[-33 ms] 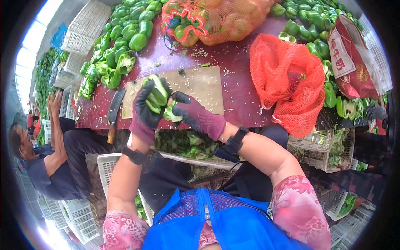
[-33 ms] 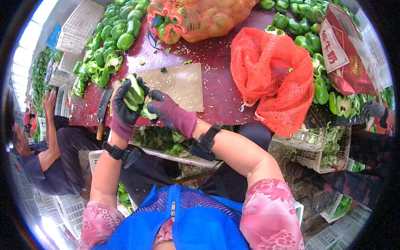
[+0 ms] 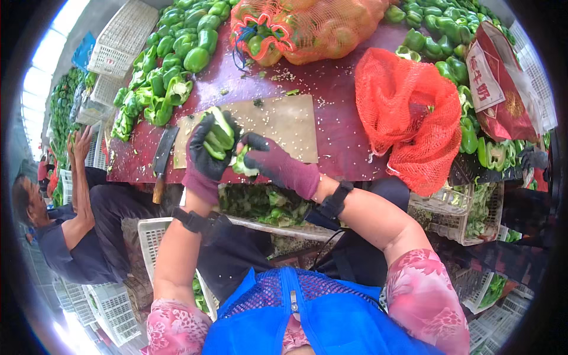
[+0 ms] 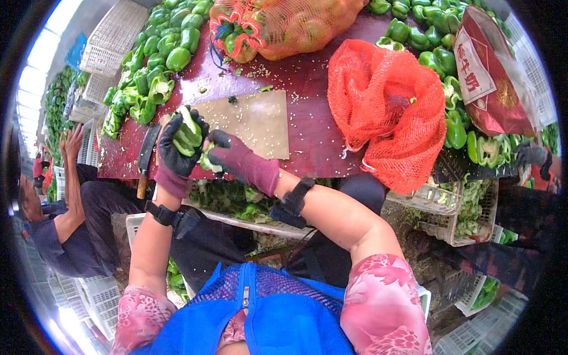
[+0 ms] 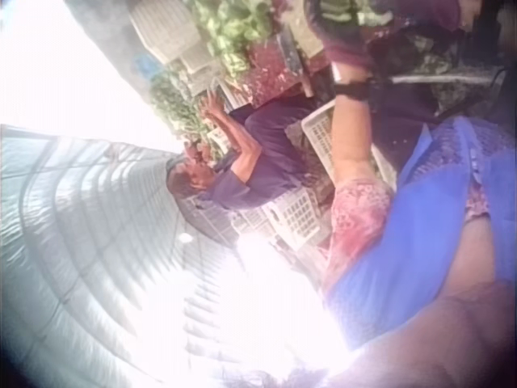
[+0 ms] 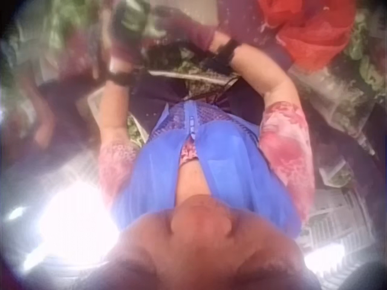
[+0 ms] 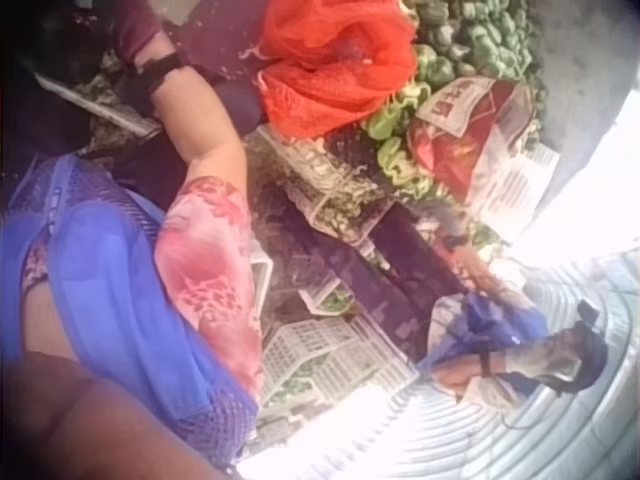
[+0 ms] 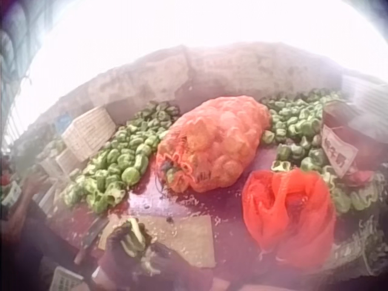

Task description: The person uses a knife to cut open and remove seeds from green peppers, placing the cleaned vegetable pieces into a white crate.

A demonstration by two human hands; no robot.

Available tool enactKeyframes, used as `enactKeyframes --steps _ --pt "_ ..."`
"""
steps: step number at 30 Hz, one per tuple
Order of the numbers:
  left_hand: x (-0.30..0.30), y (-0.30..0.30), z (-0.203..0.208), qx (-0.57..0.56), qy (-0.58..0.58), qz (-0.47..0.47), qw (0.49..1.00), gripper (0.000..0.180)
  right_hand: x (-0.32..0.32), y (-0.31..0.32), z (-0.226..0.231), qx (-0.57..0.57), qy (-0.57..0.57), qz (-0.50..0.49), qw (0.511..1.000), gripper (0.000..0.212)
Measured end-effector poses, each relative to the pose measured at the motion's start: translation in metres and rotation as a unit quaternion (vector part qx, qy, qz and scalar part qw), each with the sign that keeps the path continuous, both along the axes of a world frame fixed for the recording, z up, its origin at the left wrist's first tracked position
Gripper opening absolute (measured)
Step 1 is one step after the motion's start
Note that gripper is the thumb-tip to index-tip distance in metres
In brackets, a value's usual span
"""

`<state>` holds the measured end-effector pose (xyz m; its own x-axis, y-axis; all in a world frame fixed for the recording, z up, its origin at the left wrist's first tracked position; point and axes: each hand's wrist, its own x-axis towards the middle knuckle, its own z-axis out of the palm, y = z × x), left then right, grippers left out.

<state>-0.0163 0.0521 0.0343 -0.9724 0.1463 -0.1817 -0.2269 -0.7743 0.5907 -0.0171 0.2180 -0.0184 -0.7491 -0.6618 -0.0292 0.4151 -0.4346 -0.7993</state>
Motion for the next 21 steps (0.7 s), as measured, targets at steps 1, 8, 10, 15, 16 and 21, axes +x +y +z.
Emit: enactKeyframes --steps 1,8,10,15,16,21 --pt "-0.002 -0.009 -0.005 0.003 0.0 0.028 1.0 0.031 0.006 0.001 0.005 0.03 -0.005 0.043 0.999 0.016" --pt "0.012 -0.016 0.025 -0.277 0.065 -0.029 0.958 0.053 0.008 0.019 0.004 0.362 0.306 0.136 0.87 0.042" --pt "0.035 -0.001 0.042 -0.561 0.109 -0.165 0.804 0.076 0.002 0.018 0.038 0.35 0.142 0.074 0.923 0.045" --pt "0.059 -0.043 0.075 -0.762 0.138 -0.129 0.62 0.075 -0.004 0.013 0.013 0.316 0.233 0.021 0.919 0.036" --pt "0.066 -0.06 0.092 -0.806 0.098 -0.114 0.572 0.07 -0.004 0.014 0.013 0.347 0.224 0.022 0.91 0.035" --pt "0.176 -0.223 0.034 -0.913 -0.107 -0.053 0.391 0.076 -0.006 0.011 -0.005 0.346 0.218 -0.049 0.911 0.037"
